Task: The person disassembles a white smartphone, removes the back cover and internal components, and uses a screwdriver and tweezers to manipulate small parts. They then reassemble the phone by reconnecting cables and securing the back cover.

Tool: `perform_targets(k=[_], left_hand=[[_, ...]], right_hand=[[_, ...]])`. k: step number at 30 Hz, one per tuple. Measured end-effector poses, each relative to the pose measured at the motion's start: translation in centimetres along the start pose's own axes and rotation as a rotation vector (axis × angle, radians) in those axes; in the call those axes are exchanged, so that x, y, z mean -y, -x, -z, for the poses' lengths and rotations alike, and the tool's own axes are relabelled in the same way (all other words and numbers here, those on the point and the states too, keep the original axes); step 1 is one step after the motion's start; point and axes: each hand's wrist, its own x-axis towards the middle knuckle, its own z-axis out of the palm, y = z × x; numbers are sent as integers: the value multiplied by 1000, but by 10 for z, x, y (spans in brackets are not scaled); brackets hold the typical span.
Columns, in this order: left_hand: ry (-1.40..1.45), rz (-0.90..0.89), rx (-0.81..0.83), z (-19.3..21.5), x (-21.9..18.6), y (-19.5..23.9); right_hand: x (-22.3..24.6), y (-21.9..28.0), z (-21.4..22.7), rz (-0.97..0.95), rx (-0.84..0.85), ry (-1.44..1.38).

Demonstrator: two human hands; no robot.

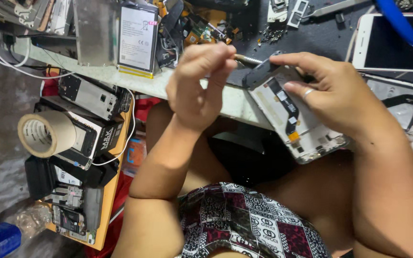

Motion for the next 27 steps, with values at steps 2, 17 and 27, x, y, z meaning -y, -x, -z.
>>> perform_targets(k=[2, 17, 27], left_hand=[[-51, -58, 16, -1, 4, 6], [269, 201, -28, -16, 29, 46], [189, 180, 34, -13, 27, 50]], right_hand=[[3, -1, 2, -9, -18, 108], [15, 1, -4, -84, -92, 440], [17, 2, -4, -89, -98, 415]])
